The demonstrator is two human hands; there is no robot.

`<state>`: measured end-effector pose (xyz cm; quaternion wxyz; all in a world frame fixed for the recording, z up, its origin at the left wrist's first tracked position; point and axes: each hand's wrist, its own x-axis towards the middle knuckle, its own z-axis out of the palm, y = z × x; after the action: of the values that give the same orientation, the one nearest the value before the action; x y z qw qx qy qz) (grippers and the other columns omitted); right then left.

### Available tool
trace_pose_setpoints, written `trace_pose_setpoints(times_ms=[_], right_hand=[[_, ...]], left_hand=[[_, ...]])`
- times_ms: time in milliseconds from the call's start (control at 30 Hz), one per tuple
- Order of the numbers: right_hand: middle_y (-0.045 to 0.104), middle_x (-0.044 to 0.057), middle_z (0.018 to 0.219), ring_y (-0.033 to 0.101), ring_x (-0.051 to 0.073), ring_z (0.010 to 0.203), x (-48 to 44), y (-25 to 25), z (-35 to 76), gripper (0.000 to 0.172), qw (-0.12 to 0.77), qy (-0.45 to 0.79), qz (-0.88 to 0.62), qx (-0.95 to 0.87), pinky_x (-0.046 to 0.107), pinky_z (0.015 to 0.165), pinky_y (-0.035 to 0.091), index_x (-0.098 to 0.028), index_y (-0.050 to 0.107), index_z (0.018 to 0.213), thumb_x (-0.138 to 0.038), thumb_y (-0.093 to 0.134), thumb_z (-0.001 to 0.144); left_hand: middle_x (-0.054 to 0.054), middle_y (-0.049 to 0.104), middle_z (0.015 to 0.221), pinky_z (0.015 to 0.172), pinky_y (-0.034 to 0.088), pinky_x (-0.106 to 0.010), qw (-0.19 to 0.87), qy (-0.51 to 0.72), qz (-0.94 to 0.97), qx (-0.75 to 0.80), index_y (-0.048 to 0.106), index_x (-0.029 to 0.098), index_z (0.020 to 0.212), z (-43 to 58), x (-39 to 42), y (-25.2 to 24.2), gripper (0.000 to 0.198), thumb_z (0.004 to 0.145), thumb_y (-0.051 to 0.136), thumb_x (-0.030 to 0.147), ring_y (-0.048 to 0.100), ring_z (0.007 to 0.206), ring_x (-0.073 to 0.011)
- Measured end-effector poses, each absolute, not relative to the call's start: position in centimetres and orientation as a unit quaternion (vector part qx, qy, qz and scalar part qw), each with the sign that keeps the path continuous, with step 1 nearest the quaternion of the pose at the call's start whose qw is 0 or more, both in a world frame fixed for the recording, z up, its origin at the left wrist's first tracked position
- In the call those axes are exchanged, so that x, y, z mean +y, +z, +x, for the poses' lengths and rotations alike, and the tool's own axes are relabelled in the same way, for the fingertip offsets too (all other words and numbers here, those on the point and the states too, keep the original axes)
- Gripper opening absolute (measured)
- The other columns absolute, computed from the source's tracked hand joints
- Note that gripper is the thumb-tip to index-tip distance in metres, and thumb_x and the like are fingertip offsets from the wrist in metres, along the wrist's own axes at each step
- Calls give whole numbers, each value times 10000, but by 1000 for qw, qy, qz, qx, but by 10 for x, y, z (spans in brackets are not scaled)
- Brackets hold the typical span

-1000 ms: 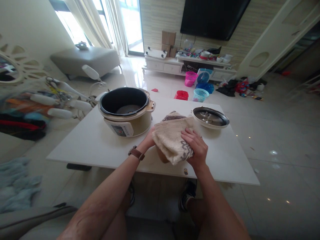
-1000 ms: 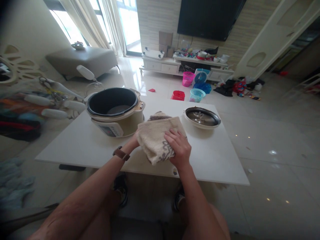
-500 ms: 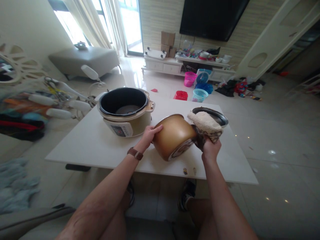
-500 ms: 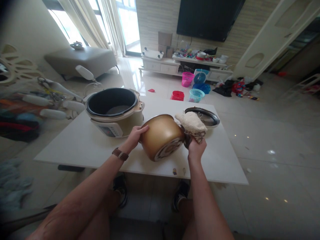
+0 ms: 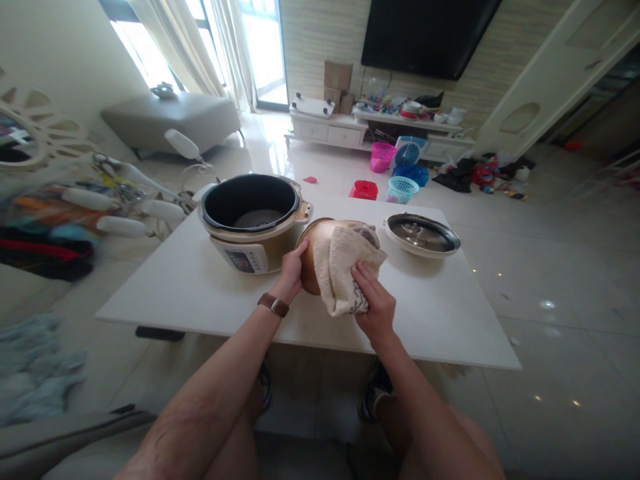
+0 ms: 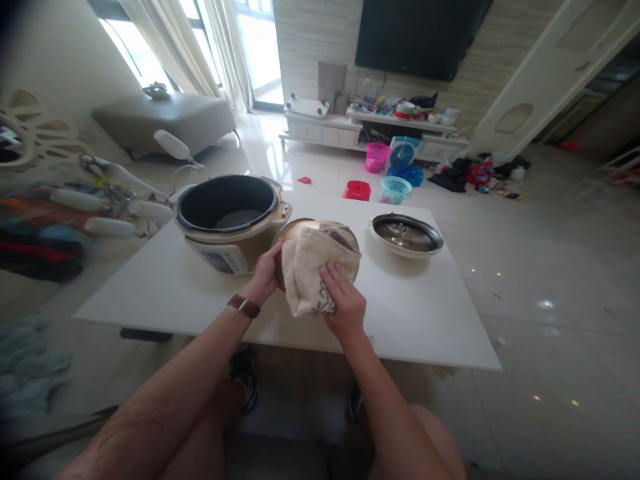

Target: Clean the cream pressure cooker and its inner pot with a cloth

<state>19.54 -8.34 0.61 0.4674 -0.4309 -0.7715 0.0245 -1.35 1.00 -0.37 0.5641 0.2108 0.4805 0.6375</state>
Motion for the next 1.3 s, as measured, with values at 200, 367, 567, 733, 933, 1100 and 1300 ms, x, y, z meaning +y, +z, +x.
trace_pose_setpoints(times_ms=[200,367,567,733,933,1100,1300], right_hand=[[835,63,943,780,280,838,-51,-14,224,527,462,33,-641,-612,352,741,596,-243,765,1309,-205,579,817],[743,33,683,673,254,616,-59,-17,222,448,440,10,-663,-605,336,674,518,-256,817,1159,-209,564,793],[828,85,1099,784,294,882,-96,2,193,667,445,-2,-590,-674,351,759,590,-239,697,1400,-145,552,756],[667,80,1501,662,290,1356,-86,19,196,690,495,18,-506,-707,375,1047,577,-265,624,1489,-143,560,814],[822,96,1037,752,307,927,-46,12,236,386,510,100,-668,-533,399,831,572,-198,781,1159,-320,610,835],[790,96,853,690,280,777,-34,5,251,343,529,139,-730,-410,360,702,509,-154,789,952,-448,673,820],[808,82,865,752,273,816,-72,12,216,270,537,73,-609,-579,361,789,582,-169,808,1017,-302,626,869]], left_hand=[[-98,809,948,851,563,-325,557,643,178,494,807,135,942,-13,7,-6,563,606,935,568,731,935,-229],[-69,774,850,822,546,-318,516,645,206,524,784,148,881,-8,4,-3,543,642,896,622,712,938,-230],[-41,738,786,754,529,-302,502,647,181,544,753,143,858,2,-4,1,526,658,884,612,694,873,-215],[-53,744,778,666,512,-287,531,638,197,522,744,146,799,6,-10,6,487,653,897,584,678,777,-199],[-41,675,632,533,413,-262,544,595,267,528,691,149,670,9,-18,12,519,642,904,622,605,614,-165],[-35,636,580,505,391,-253,543,586,307,516,691,149,643,13,-24,15,554,624,906,660,605,591,-169],[-64,725,720,553,446,-261,537,619,256,512,732,132,693,10,-20,14,530,626,917,624,630,640,-167]])
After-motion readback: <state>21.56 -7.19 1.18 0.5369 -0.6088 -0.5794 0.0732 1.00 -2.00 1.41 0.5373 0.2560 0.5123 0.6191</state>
